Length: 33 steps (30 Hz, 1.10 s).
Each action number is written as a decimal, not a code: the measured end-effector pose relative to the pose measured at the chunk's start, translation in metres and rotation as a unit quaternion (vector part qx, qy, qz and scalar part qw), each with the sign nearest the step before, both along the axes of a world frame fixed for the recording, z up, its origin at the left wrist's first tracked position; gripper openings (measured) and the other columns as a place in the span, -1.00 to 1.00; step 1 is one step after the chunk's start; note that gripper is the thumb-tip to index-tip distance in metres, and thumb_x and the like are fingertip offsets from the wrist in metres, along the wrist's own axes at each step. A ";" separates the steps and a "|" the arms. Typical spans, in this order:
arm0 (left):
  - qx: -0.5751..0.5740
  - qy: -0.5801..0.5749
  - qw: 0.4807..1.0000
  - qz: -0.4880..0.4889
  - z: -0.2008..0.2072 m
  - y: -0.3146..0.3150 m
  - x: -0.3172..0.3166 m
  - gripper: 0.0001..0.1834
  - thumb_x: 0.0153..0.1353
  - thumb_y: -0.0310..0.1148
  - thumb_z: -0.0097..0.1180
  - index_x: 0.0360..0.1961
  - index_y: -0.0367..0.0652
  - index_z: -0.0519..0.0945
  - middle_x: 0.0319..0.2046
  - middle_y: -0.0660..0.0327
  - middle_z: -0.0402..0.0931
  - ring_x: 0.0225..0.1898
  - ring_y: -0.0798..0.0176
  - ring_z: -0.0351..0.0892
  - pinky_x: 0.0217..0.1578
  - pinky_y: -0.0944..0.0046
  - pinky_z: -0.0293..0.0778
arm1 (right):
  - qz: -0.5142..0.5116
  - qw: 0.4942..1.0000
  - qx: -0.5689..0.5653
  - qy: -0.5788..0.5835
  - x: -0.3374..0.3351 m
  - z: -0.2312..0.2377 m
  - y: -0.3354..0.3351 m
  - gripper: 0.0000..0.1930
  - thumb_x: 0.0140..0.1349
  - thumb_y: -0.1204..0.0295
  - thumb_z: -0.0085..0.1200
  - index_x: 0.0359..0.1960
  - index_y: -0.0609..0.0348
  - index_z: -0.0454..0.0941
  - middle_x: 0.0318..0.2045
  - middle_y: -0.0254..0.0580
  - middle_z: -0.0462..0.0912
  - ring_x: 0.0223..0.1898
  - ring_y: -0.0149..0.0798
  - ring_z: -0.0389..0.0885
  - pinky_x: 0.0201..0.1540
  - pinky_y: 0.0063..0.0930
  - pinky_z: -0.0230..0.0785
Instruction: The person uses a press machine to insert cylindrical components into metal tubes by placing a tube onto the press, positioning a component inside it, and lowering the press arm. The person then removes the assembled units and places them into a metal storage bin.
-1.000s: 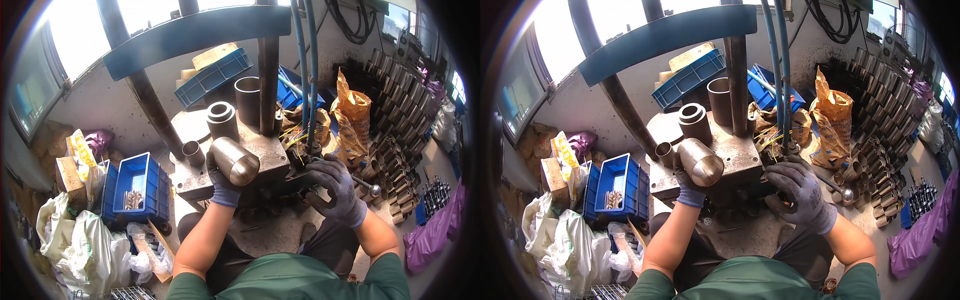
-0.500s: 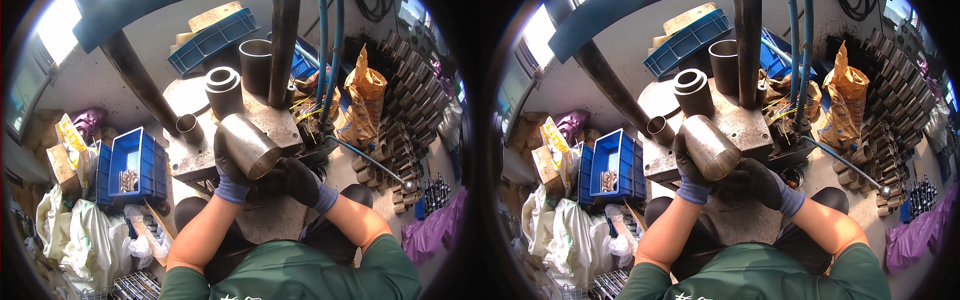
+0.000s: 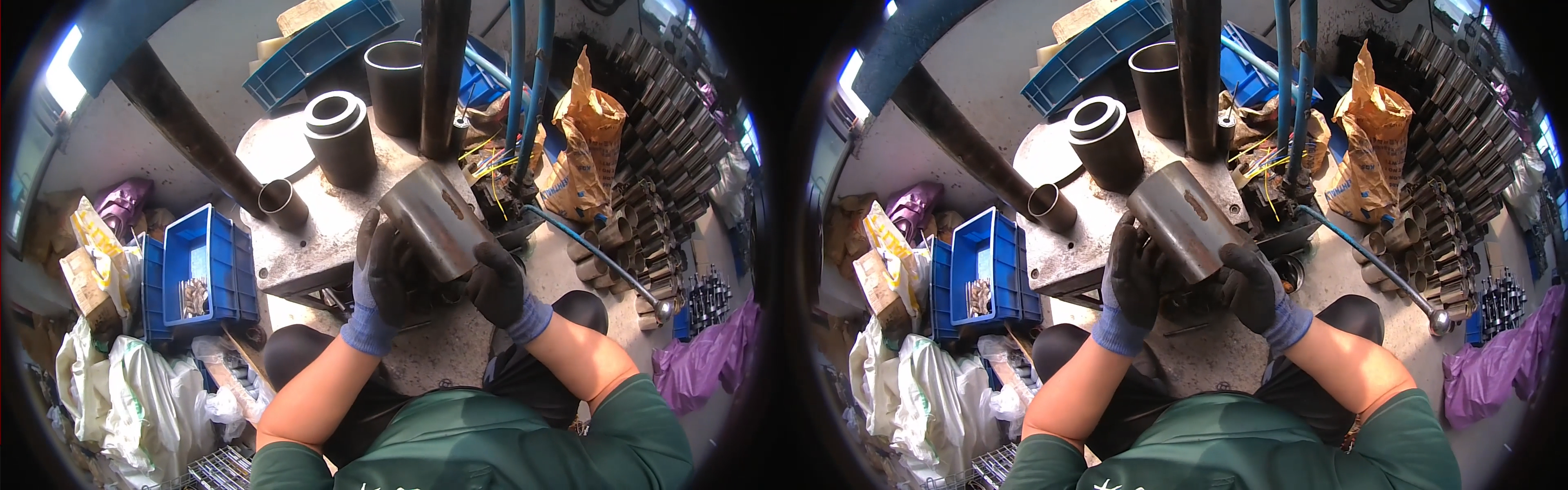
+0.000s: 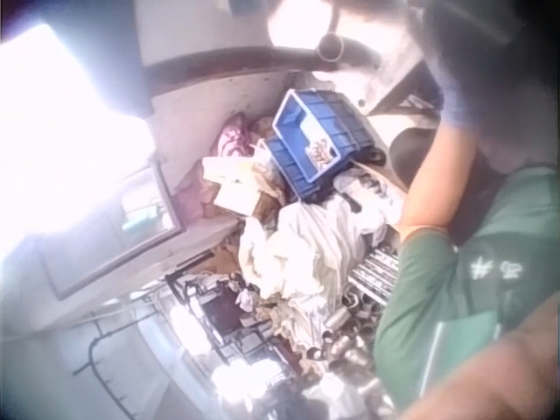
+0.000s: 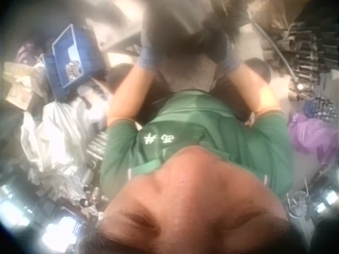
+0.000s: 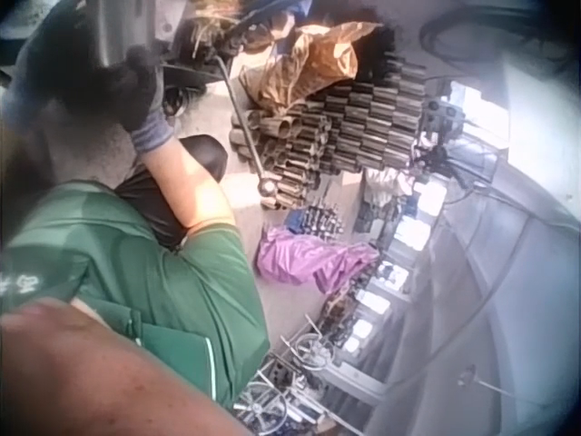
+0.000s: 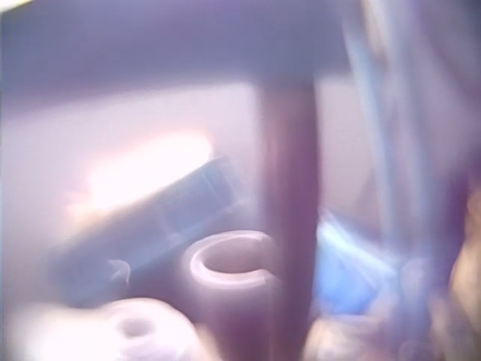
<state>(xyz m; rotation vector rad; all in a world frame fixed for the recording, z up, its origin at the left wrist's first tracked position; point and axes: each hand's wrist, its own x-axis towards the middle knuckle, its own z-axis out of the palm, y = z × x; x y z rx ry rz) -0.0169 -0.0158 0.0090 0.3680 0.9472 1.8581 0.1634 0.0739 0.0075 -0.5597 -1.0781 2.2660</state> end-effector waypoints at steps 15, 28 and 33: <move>-0.015 0.181 0.982 -0.042 -0.005 -0.006 0.005 -0.52 0.54 -0.12 -0.06 0.35 -0.14 0.37 -0.30 0.23 0.52 -0.30 0.33 0.53 -0.26 0.28 0.50 | -0.158 0.960 0.228 -0.037 -0.011 -0.012 -0.004 -0.06 0.04 0.40 0.52 0.44 0.18 0.20 0.32 -0.11 0.39 0.34 -0.17 0.42 0.41 -0.22 0.30; 0.039 -0.142 0.981 -0.124 0.006 -0.006 -0.001 -0.40 0.47 0.07 0.08 0.30 -0.16 0.43 0.06 0.07 0.61 0.06 0.05 0.65 0.11 0.06 0.61 | -0.144 0.863 0.477 -0.077 -0.006 0.004 -0.018 -0.02 0.15 0.17 0.42 0.55 0.08 0.12 0.41 0.10 0.29 0.38 0.12 0.36 0.40 -0.02 0.30; 0.019 -0.076 0.995 -0.065 0.021 -0.011 0.006 -0.41 0.41 -0.08 0.17 0.33 -0.15 0.36 0.08 0.04 0.57 0.06 0.07 0.65 0.09 0.08 0.63 | 0.078 0.993 -0.084 -0.001 0.003 0.005 -0.001 -0.16 0.45 -0.10 -0.05 0.56 0.21 0.05 0.38 0.08 0.41 0.32 0.01 0.51 0.36 -0.09 0.41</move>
